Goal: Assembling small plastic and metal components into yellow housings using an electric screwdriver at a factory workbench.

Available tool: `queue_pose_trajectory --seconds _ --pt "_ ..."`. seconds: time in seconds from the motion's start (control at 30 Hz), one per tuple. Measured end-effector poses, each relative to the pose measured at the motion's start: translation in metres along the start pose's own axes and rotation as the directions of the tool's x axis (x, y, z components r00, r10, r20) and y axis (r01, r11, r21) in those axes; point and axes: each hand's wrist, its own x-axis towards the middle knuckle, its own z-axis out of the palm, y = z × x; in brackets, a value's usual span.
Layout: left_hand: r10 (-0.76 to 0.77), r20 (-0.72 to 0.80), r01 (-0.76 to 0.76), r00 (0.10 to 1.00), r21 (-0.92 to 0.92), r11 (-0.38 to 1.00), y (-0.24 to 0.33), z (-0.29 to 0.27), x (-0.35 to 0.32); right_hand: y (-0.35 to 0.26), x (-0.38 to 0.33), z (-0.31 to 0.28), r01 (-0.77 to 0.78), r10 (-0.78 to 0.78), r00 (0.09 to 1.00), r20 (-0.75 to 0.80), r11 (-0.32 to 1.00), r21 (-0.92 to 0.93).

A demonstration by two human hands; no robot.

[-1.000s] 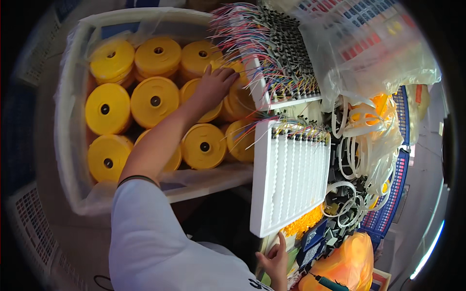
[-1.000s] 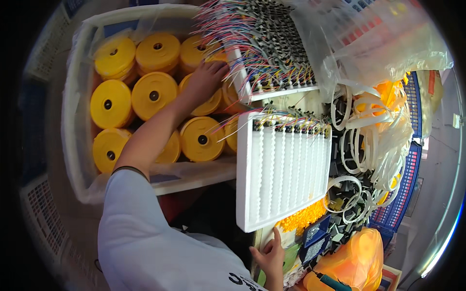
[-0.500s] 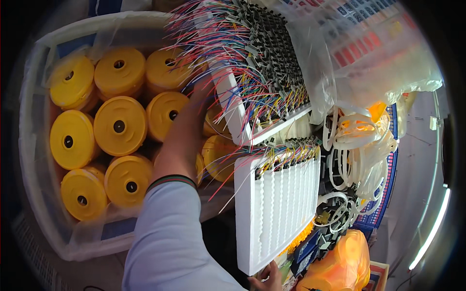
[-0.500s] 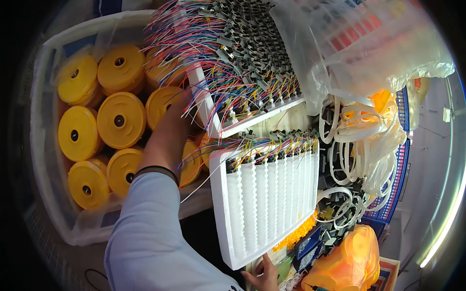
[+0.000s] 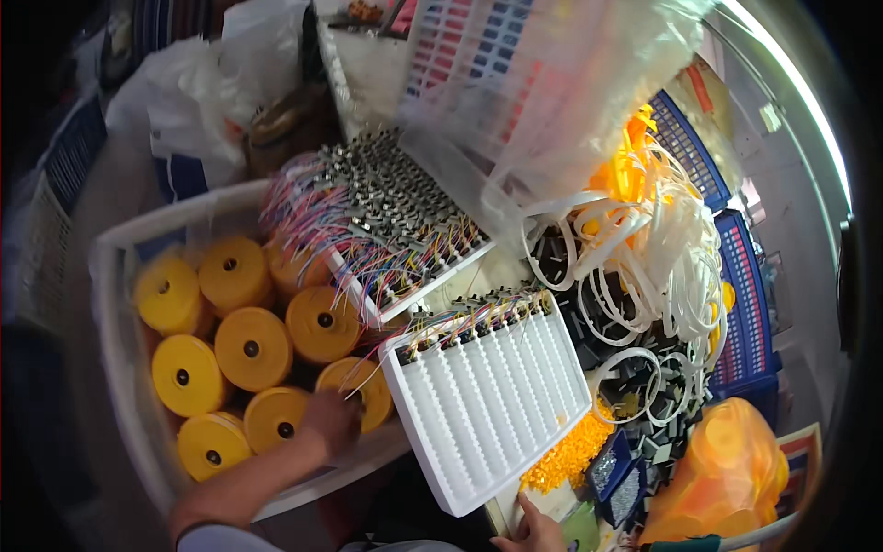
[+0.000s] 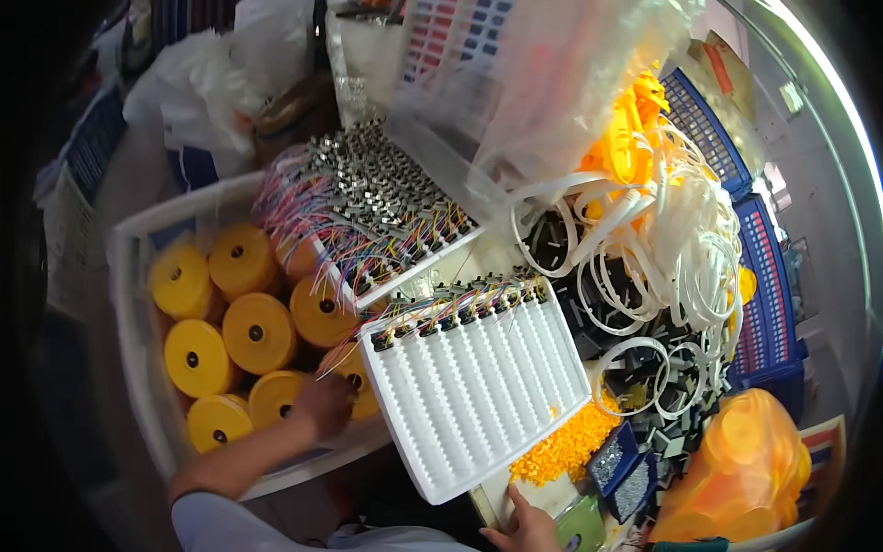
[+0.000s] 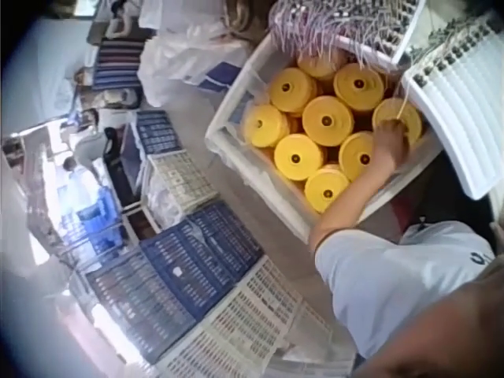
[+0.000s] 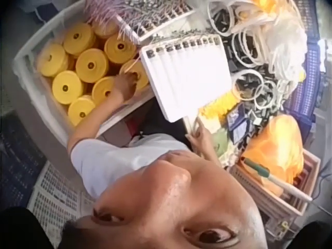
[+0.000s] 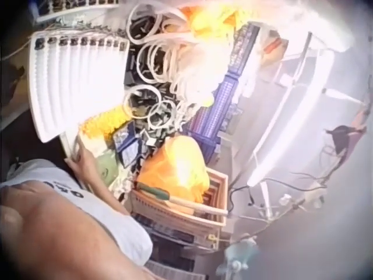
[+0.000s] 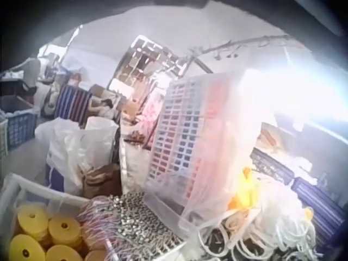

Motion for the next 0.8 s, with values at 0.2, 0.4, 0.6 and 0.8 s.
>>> queue_pose_trajectory --seconds 0.2,0.4,0.6,0.8 --pt "0.343 0.402 -0.178 0.849 -0.393 0.902 0.116 -0.021 -0.083 0.009 -0.006 -0.002 0.109 -0.106 0.993 -0.048 0.993 0.053" --pt "0.471 0.794 0.087 0.384 -0.539 0.838 0.237 0.078 -0.083 0.033 -0.007 0.008 0.205 -0.214 0.972 -0.099 0.975 -0.088" --pt "0.724 0.670 -0.284 0.163 -0.671 0.685 0.302 0.165 -0.103 0.064 -0.026 0.017 0.430 -0.432 0.867 -0.248 0.900 -0.068" --pt "0.678 0.728 -0.261 0.105 -0.637 0.725 0.315 0.166 -0.112 0.098 -0.065 0.017 0.577 -0.563 0.791 -0.241 0.817 -0.016"
